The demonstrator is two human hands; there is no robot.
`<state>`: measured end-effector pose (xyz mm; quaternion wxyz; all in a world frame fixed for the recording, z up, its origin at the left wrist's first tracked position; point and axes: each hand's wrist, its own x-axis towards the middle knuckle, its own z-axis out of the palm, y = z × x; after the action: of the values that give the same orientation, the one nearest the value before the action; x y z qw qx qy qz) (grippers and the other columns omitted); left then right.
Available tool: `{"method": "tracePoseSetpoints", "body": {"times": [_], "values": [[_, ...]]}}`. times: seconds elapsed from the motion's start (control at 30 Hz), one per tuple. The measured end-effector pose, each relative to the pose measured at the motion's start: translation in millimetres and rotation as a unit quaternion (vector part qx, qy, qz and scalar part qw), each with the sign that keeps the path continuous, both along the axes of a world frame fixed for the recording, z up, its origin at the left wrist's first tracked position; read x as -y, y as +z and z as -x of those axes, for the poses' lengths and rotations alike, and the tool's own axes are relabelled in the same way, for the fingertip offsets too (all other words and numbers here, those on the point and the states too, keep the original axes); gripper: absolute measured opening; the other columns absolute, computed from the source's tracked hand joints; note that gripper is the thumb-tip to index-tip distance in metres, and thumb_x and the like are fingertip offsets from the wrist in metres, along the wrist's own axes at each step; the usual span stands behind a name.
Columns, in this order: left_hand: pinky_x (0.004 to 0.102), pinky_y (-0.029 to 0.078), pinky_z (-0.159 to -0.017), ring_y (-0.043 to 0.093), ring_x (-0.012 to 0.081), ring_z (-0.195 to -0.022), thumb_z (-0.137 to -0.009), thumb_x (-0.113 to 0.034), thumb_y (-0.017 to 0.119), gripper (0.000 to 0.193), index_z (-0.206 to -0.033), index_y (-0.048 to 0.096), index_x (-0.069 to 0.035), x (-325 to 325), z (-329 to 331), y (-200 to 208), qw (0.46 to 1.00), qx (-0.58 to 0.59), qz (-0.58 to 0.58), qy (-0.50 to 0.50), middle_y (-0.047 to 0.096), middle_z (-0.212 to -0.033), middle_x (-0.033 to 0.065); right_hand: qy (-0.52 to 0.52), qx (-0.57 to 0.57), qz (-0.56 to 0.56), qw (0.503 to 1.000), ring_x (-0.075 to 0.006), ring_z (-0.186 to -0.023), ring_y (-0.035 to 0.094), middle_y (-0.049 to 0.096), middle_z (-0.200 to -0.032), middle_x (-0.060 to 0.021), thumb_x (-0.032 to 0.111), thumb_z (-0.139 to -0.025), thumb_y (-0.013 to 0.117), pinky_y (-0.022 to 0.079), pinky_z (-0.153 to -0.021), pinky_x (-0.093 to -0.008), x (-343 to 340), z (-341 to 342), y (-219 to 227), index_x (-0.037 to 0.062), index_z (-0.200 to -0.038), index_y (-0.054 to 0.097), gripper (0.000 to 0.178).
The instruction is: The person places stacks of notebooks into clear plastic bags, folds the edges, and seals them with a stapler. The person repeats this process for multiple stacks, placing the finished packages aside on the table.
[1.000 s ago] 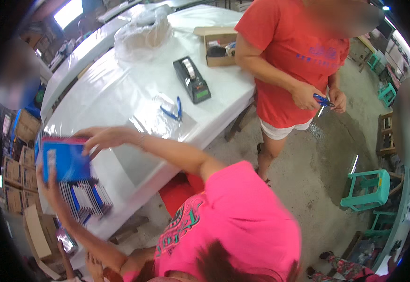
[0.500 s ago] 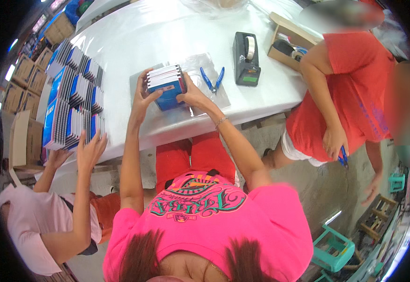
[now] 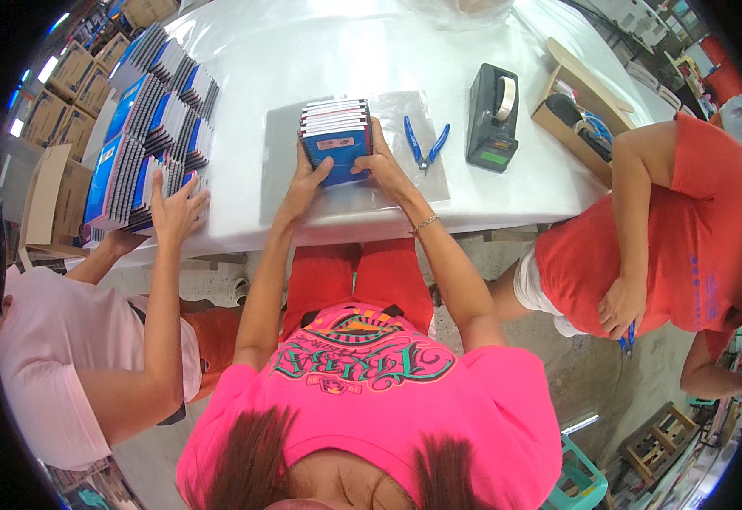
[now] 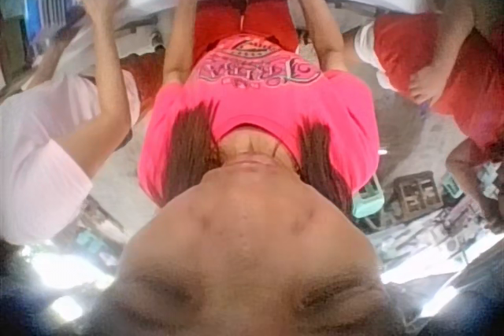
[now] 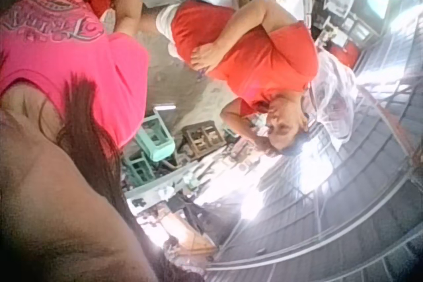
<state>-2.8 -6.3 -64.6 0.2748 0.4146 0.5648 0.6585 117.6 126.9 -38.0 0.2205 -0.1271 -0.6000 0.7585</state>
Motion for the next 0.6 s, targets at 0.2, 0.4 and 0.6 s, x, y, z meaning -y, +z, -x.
{"method": "tracePoseSetpoints", "body": {"times": [0.2, 0.4, 0.6], "values": [[0.0383, 0.025, -0.116, 0.031, 0.0286, -0.139, -0.085, -0.023, 0.073, 0.093, -0.153, 0.011, -0.007, 7.4, 9.3, 6.9, 1.000, -0.011, 0.014, -0.001, 0.028, -0.151, 0.0187, 0.049, 0.034, -0.040, 0.997, -0.0236, -0.113, 0.050, 0.047, -0.128, -0.0144, -0.004, -0.069, 0.063, 0.044, -0.094, -0.0334, -13.1, -3.2, -0.4, 0.0080, -0.146, 0.022, 0.088], [0.0407, 0.034, -0.113, 0.041, 0.0300, -0.134, -0.077, -0.019, 0.081, 0.095, -0.150, 0.021, -0.006, 11.4, 11.5, 17.8, 0.997, -0.064, 0.023, 0.029, 0.039, -0.145, 0.0191, 0.081, 0.023, -0.162, 0.983, -0.0276, -0.139, 0.030, 0.037, -0.144, -0.0178, 0.004, -0.076, 0.075, 0.027, -0.115, -0.0396, -26.2, -8.4, -5.3, 0.0058, -0.149, 0.017, 0.093], [0.0413, 0.036, -0.112, 0.047, 0.0302, -0.129, -0.073, -0.016, 0.082, 0.090, -0.147, 0.032, -0.008, 14.8, 3.1, 16.1, 0.996, -0.055, -0.006, 0.063, 0.047, -0.140, 0.0174, 0.054, 0.029, -0.216, 0.975, -0.0298, -0.139, 0.033, 0.036, -0.146, -0.0198, -0.001, -0.078, 0.073, 0.030, -0.115, -0.0395, -13.1, -15.4, -0.5, 0.0058, -0.148, 0.018, 0.090]]}}
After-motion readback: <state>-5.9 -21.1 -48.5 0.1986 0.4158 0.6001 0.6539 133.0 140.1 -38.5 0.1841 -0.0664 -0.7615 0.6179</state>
